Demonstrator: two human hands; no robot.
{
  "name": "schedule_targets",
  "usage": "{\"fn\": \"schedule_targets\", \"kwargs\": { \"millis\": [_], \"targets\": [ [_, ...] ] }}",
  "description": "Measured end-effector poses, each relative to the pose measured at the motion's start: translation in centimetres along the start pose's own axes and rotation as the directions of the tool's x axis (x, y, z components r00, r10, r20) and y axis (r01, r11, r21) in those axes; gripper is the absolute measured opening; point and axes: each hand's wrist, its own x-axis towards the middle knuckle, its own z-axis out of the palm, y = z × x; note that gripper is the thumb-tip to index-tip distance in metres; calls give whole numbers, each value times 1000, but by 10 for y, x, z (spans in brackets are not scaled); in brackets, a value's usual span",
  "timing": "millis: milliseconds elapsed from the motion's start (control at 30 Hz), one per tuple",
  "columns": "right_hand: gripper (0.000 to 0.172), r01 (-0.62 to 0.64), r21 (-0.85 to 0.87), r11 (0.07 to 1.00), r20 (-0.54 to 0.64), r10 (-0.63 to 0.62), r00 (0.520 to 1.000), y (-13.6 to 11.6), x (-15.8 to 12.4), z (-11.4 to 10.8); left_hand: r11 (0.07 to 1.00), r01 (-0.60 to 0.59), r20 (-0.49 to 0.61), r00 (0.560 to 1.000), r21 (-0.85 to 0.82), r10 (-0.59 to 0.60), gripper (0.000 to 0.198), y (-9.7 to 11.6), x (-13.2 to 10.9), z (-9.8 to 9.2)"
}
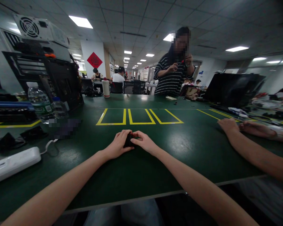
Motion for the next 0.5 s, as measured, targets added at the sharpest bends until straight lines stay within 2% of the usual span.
{"fn": "schedule_targets", "kwargs": {
  "millis": [167, 267, 500],
  "targets": [
    [29, 34, 44, 998, 63, -37, 997, -3, -4, 0, 1000, -12, 10, 1000, -17, 12, 56, 1, 1, -3],
    [30, 48, 13, 999, 53, -48, 997, -4, -5, 0, 1000, -10, 21, 1000, -24, 11, 56, 2, 1, -4],
    [21, -13, 9, 1000, 0, 13, 1000, -15, -4, 2, 1000, 0, 12, 1000, -25, 0, 58, 1, 1, -2]
  ]
}}
